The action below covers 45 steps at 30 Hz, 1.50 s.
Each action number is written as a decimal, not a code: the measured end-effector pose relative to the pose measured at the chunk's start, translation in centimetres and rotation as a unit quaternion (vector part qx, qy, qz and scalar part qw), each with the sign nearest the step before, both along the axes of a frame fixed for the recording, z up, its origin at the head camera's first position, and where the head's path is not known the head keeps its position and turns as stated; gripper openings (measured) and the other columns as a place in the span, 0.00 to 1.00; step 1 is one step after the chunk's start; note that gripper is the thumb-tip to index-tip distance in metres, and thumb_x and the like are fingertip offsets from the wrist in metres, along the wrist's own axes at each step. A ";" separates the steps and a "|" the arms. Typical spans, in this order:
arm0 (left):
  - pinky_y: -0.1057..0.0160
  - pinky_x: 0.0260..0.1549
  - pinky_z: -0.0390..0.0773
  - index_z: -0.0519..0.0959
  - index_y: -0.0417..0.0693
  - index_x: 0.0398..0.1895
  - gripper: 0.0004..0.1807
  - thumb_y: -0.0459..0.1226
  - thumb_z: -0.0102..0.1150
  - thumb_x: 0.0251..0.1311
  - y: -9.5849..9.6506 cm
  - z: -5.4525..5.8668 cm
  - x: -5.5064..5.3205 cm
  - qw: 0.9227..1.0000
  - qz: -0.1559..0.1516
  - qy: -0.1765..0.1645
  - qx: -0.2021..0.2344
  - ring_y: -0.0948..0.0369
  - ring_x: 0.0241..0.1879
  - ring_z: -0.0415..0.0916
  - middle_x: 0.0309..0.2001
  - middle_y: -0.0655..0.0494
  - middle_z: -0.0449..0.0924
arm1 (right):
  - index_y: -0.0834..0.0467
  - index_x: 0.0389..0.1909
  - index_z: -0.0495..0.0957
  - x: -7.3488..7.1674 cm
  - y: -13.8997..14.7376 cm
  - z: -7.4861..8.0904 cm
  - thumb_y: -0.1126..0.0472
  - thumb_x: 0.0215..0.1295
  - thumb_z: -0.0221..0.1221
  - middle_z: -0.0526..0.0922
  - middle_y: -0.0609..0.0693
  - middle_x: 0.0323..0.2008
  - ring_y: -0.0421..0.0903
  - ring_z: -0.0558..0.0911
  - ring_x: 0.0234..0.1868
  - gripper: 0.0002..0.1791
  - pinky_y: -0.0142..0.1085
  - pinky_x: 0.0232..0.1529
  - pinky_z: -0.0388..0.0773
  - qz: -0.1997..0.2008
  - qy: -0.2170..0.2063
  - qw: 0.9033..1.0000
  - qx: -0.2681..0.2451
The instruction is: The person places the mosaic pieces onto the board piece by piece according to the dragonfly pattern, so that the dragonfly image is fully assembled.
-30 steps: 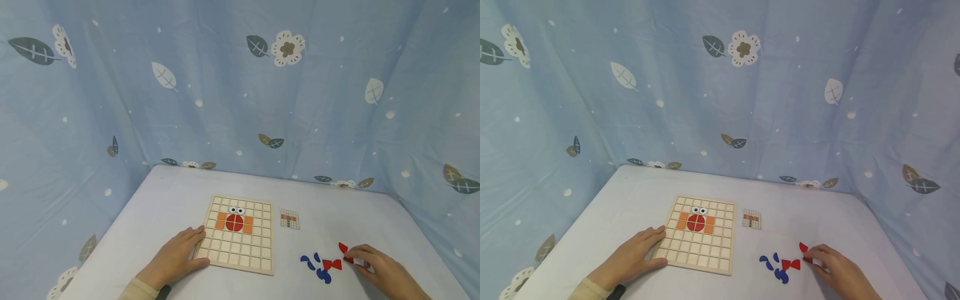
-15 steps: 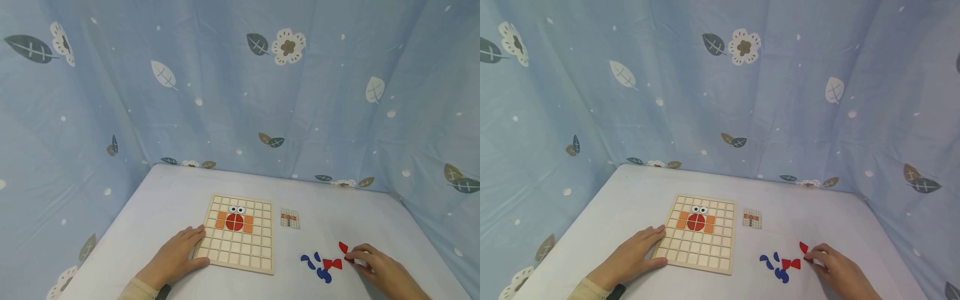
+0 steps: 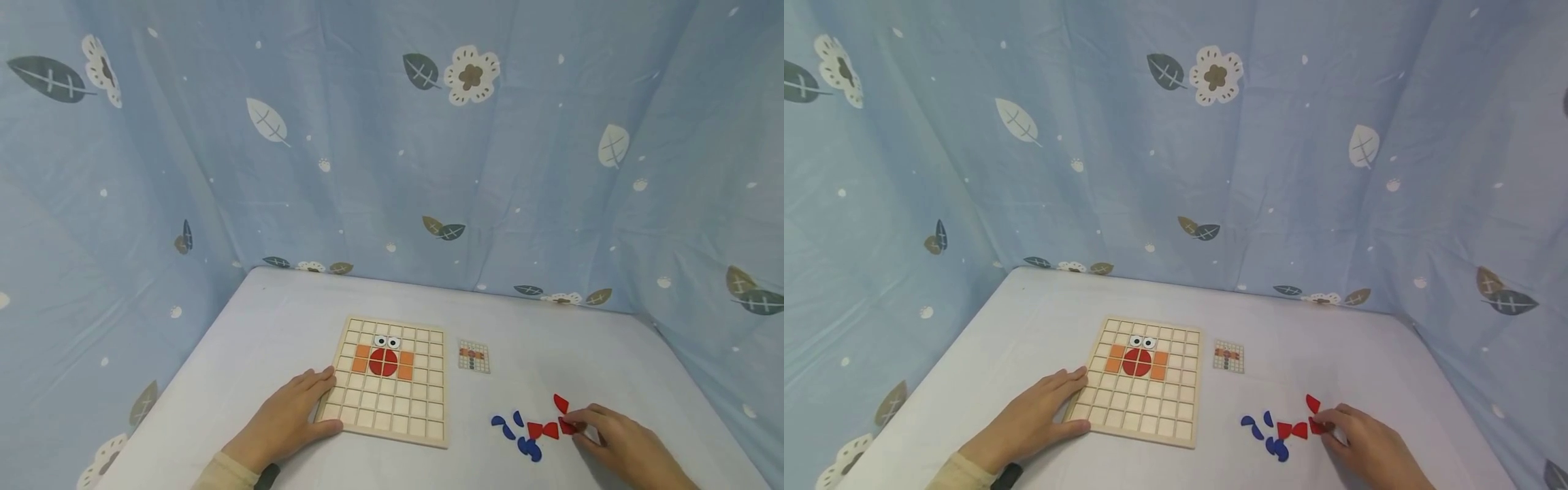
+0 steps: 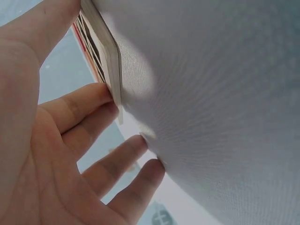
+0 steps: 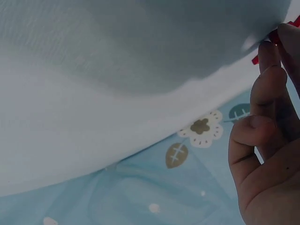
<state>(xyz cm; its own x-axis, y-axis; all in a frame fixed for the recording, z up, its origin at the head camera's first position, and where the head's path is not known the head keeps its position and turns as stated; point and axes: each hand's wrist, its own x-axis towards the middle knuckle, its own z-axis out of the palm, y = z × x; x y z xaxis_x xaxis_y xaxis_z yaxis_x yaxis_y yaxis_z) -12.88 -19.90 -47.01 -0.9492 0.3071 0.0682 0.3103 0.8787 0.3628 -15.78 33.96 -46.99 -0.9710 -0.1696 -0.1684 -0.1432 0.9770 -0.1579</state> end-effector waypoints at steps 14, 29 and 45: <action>0.42 0.67 0.68 0.74 0.42 0.68 0.46 0.65 0.64 0.56 0.1 -0.1 -0.1 1.000 0.003 -0.005 0.000 0.43 0.69 0.66 0.72 0.51 0.69 | 0.56 0.46 0.88 -0.6 -1.0 0.2 0.59 0.53 0.76 0.81 0.44 0.34 0.45 0.78 0.35 0.18 0.54 0.47 0.85 0.008 -0.004 1.000 0.001; 0.41 0.66 0.69 0.75 0.41 0.68 0.45 0.64 0.66 0.56 0.2 0.4 -0.1 1.000 0.004 0.003 0.008 0.42 0.69 0.66 0.72 0.51 0.70 | 0.55 0.45 0.88 -0.9 -1.3 0.6 0.59 0.52 0.77 0.80 0.44 0.35 0.43 0.77 0.33 0.18 0.48 0.45 0.87 -0.003 -0.009 1.000 -0.025; 0.40 0.67 0.68 0.75 0.40 0.67 0.45 0.63 0.66 0.57 0.1 0.2 0.0 1.000 -0.001 0.000 0.016 0.42 0.69 0.66 0.71 0.50 0.70 | 0.56 0.40 0.87 -1.0 -2.0 1.3 0.61 0.46 0.79 0.82 0.44 0.33 0.42 0.79 0.34 0.18 0.47 0.43 0.87 0.008 0.058 0.997 -0.046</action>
